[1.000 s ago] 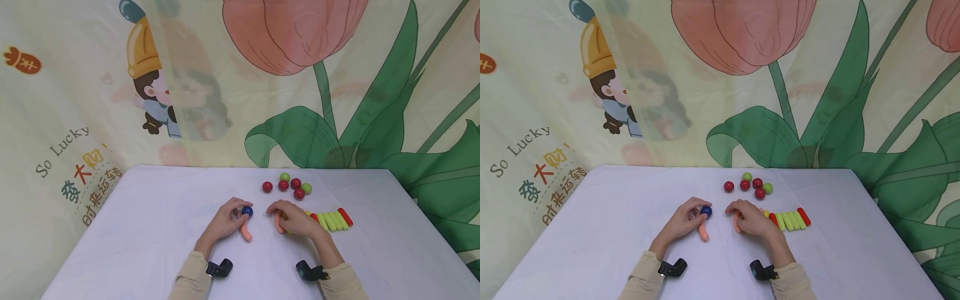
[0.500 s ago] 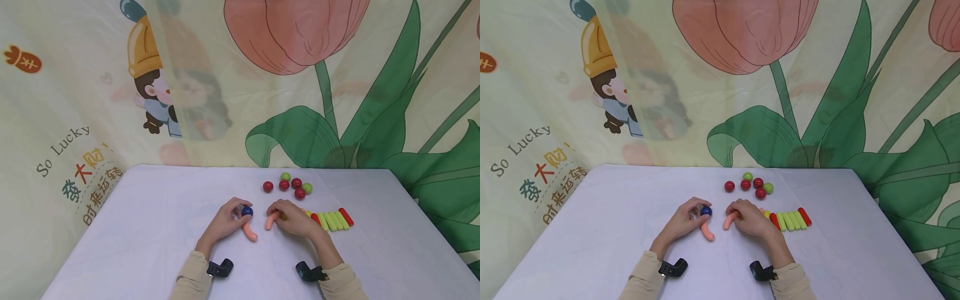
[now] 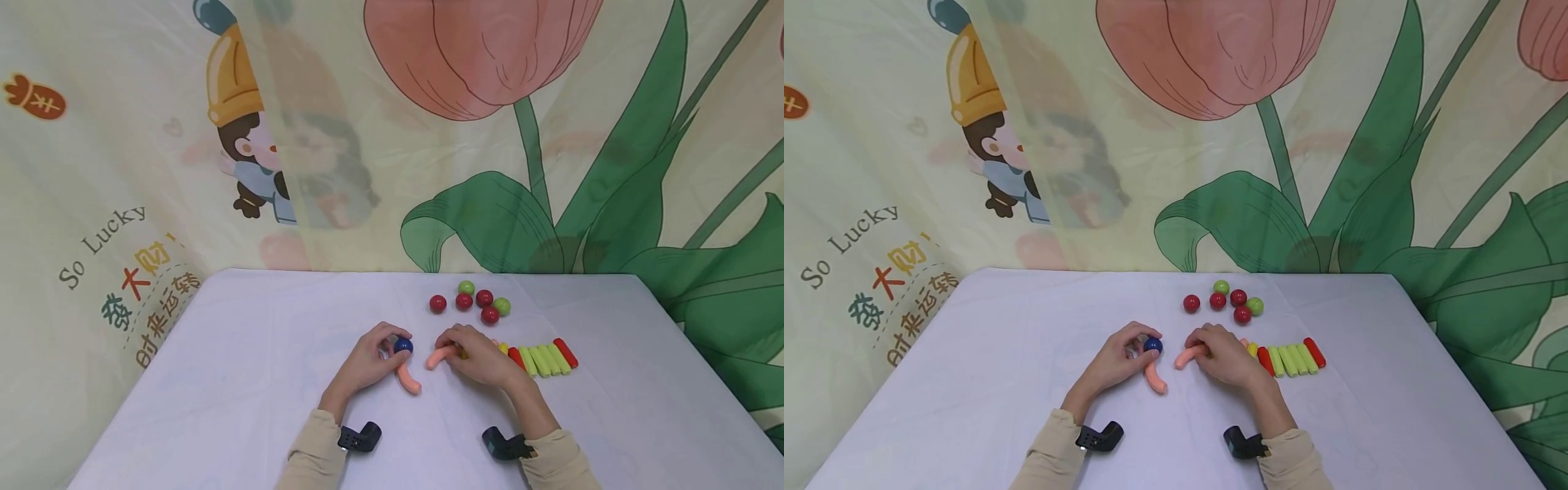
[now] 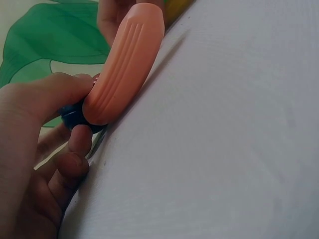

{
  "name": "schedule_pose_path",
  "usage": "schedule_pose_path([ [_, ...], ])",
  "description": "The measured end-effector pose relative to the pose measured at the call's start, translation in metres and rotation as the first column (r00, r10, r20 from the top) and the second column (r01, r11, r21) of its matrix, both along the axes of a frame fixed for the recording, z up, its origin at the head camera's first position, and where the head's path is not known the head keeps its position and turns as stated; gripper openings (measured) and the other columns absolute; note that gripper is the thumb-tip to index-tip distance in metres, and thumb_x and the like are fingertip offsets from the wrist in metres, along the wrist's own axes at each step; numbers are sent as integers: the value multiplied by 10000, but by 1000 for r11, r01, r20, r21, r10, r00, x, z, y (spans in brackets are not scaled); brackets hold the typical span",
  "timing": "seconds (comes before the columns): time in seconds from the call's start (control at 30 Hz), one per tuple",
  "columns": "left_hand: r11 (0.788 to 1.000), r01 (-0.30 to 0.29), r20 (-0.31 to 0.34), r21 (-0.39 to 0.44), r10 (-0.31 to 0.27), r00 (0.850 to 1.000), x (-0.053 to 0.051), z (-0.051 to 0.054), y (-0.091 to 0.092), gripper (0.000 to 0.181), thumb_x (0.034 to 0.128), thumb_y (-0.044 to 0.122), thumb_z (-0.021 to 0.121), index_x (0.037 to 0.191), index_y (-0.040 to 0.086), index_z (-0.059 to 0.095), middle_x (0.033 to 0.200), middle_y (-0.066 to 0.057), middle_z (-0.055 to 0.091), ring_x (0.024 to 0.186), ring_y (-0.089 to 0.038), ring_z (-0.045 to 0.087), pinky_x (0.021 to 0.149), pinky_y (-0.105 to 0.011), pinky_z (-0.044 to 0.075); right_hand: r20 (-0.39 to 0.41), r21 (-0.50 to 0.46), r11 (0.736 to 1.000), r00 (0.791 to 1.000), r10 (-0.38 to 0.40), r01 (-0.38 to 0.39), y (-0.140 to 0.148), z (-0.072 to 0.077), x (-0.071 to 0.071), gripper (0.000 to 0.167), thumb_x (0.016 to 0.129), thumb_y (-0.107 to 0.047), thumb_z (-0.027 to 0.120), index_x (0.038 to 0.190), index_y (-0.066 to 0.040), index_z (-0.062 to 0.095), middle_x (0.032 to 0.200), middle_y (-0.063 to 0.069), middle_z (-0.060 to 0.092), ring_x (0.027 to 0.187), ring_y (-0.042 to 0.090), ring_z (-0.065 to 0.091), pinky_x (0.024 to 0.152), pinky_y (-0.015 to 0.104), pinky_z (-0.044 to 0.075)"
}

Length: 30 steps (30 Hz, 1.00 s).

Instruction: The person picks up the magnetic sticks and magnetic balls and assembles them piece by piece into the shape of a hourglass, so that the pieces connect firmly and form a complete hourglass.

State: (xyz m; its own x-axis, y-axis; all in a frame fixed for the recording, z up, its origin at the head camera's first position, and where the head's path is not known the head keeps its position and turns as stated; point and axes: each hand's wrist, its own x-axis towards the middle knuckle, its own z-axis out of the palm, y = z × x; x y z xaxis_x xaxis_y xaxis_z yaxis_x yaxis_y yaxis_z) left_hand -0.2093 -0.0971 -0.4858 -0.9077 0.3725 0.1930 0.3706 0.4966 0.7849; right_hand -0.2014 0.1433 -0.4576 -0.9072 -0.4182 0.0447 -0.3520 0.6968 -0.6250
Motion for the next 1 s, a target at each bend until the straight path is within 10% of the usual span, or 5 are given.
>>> schedule_pose_path([
  [1.0,1000,15,17,-4,-15,1000,1,1,0,278,818,245,733,1076,246,632,941,91,586,773,-82,534,606,-182,424,4,13,983,983,-186,186,-18,0,2,197,816,-138,719,994,-167,640,820,-55,558,785,123,488,695,255,449],
])
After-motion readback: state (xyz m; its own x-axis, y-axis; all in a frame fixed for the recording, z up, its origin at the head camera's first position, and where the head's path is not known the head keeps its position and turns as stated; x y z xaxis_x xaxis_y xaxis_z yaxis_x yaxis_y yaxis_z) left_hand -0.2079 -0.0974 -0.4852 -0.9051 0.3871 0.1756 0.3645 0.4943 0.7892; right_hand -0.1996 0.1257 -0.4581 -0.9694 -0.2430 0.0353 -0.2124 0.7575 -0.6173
